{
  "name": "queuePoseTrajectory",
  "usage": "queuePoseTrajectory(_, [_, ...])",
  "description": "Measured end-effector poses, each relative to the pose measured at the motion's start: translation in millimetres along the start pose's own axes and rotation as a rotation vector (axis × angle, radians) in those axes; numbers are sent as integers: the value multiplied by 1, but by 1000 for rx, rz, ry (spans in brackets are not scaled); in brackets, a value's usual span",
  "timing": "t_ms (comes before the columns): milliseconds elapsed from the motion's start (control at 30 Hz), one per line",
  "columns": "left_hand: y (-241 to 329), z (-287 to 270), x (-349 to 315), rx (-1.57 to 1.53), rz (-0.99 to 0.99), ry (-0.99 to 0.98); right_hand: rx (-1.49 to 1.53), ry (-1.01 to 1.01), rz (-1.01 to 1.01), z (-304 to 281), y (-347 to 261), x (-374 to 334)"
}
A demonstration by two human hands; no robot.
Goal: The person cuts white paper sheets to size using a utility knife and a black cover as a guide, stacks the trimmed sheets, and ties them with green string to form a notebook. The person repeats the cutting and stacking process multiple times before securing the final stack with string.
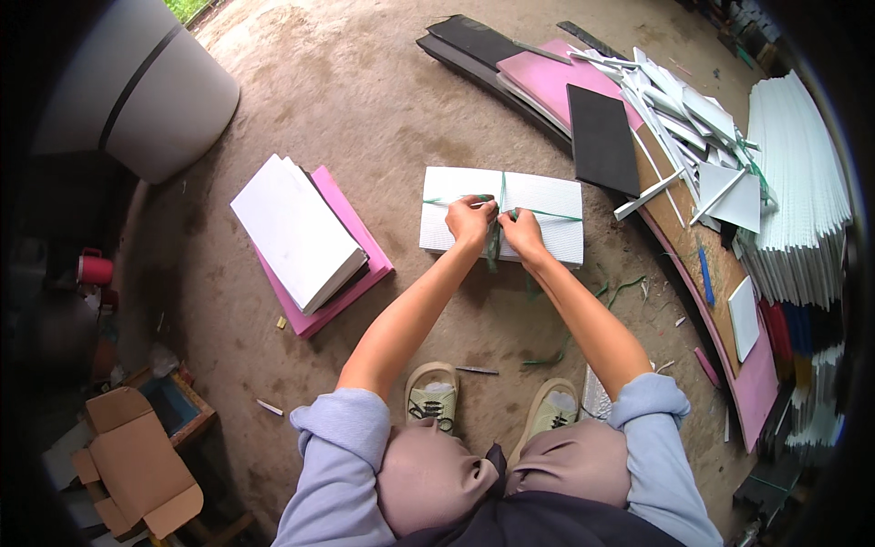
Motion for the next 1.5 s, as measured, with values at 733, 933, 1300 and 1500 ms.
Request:
queuePoseTrajectory(733, [5,-13,23,219,-125,-384,33,-51,-166,-57,-17,6])
queuePoseTrajectory(933, [30,2,17,458,-90,-432,48,-151,-106,-55,-21,-6])
queuePoseTrajectory(1300, [13,-7,8,825,966,-252,-481,-164,-672,-110,-36,10])
queuePoseTrajectory(1500, [6,-11,18,567,626,-277,286,-263,-122,-87,-38,17])
Point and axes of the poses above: each hand's wrist, its own x-axis towards the middle knuckle, its own z-axis out of the palm, y = z × x, the point moved 1 cm from there along x, towards the middle knuckle, and after that the axes turned 8 degrees about y, right-handed, at the moved point
